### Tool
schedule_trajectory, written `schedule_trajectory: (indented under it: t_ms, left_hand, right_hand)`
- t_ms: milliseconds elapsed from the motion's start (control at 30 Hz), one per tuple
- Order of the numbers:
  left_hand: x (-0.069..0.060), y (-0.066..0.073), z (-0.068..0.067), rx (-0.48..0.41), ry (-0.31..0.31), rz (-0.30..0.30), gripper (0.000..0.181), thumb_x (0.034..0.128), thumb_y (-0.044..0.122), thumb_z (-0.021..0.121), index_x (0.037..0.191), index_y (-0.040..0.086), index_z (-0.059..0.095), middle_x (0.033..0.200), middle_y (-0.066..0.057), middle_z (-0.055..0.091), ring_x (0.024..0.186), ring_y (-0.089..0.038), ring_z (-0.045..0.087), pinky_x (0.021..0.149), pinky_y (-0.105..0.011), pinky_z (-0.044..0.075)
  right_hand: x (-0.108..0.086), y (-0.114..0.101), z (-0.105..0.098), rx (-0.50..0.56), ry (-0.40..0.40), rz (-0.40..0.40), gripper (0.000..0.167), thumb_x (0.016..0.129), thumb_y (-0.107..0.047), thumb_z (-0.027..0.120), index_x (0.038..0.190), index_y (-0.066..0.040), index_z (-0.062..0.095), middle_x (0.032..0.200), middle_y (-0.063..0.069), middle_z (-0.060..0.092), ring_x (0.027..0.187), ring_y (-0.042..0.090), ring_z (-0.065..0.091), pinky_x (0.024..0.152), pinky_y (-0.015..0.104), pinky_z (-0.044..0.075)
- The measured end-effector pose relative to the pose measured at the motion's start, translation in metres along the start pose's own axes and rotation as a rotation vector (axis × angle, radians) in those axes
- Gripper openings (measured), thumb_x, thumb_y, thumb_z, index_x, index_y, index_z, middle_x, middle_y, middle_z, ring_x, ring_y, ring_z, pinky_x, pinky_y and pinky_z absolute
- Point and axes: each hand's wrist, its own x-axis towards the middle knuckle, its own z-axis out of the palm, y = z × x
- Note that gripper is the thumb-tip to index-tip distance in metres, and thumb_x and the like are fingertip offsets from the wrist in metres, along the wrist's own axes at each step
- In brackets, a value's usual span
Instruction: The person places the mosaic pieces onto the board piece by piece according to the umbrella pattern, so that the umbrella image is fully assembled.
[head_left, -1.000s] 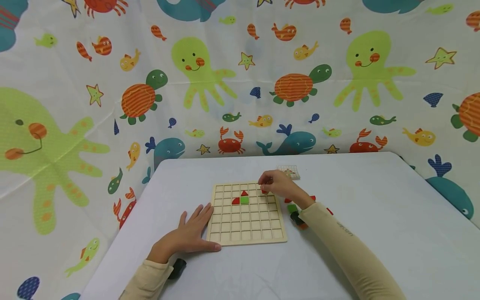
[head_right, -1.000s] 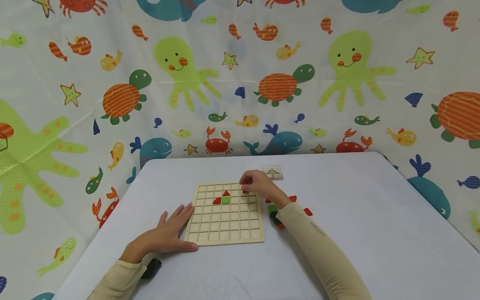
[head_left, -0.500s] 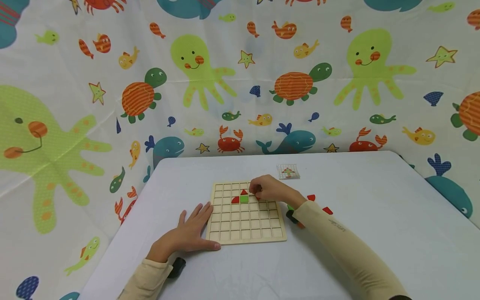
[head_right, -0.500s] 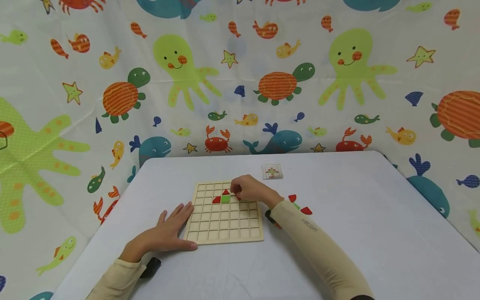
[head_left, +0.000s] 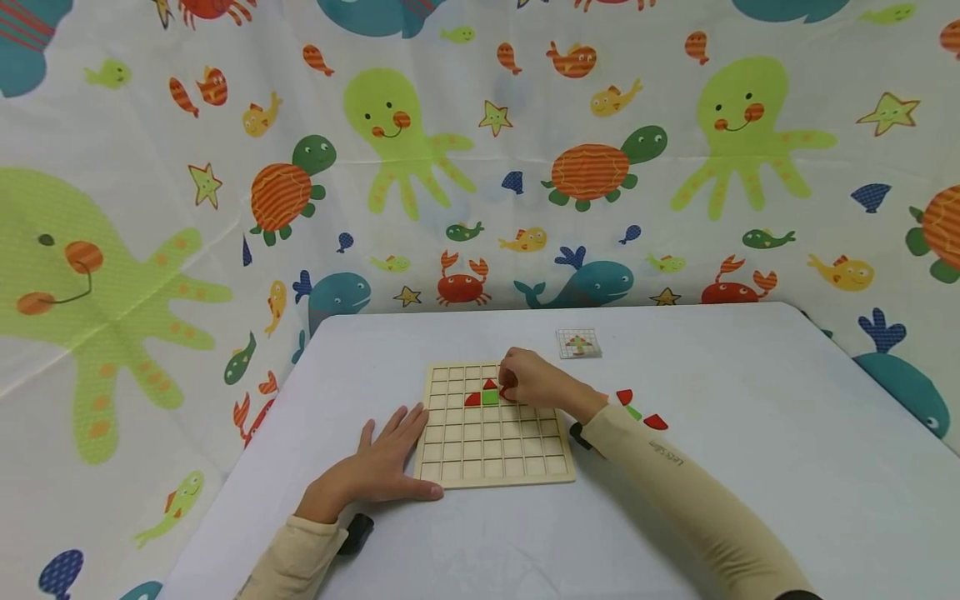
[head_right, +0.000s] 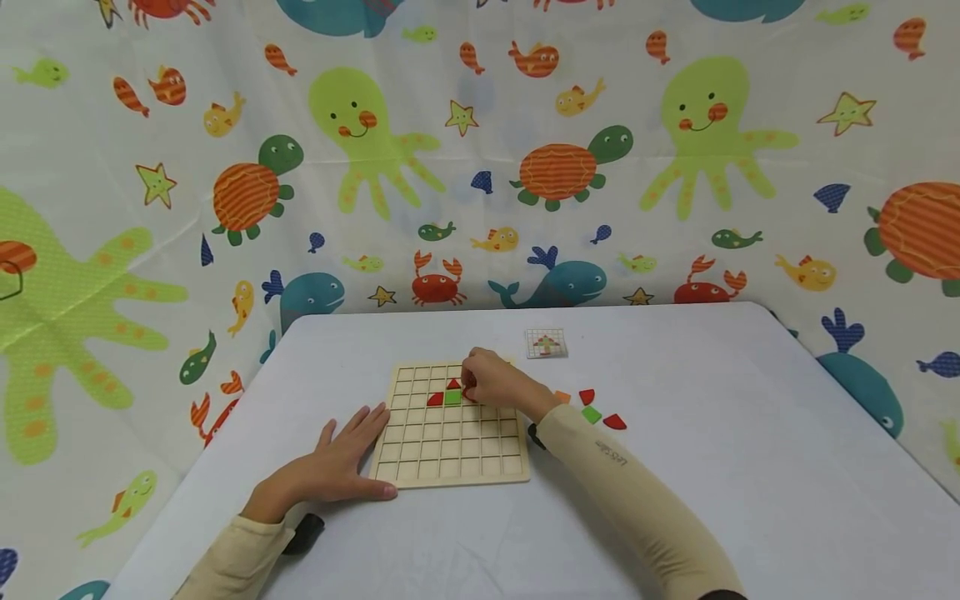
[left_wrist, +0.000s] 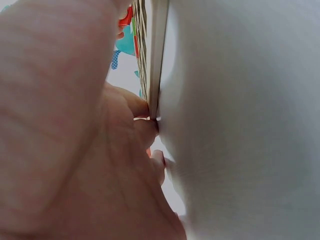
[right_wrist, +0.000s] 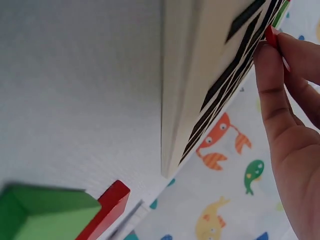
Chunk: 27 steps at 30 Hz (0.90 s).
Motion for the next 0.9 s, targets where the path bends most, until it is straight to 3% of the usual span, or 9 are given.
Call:
schedule_trajectory:
  t_ms: [100,533,900]
  left_hand:
    - [-0.0002,0.0003,-0.0007,0.002,0.001,0.001,0.129,0.0808,0.067,0.084,0.171,0.002,0.019,0.178,-0.018,0.014,0.163,-0.041,0.003,0.12,-0.074,-0.007]
    - [-0.0009,0.0001,-0.0002,0.011,0.001,0.001,0.129,0.0803,0.068,0.083,0.171,0.003,0.019,0.178,-0.016,0.014,0.164,-0.04,0.002,0.12,-0.075,-0.006]
    - [-0.0007,-0.0001,-0.0005,0.003,-0.001,0.003,0.127,0.0817,0.066,0.083,0.17,0.002,0.019,0.178,-0.018,0.014,0.163,-0.041,0.003,0.12,-0.074,-0.007]
  right_hand:
    - [-0.0001,0.0013,0.0012,-0.016,0.01,-0.024,0.003,0.096,0.001,0.078,0.097,-0.002,0.078,0.1,0.003,0.063,0.091,0.016,0.057,0.08,0.031,0.054]
    - [-0.0005,-0.0032,-0.0022,-0.044,-0.047,-0.115,0.022,0.093,0.014,0.071,0.095,-0.004,0.084,0.099,0.003,0.064,0.09,0.017,0.057,0.084,0.031,0.055]
    - [-0.0018,-0.0045,0.0033,-0.07,-0.044,-0.095,0.025,0.093,0.014,0.069,0.109,-0.002,0.08,0.1,0.004,0.069,0.086,0.017,0.058,0.078,0.029,0.054]
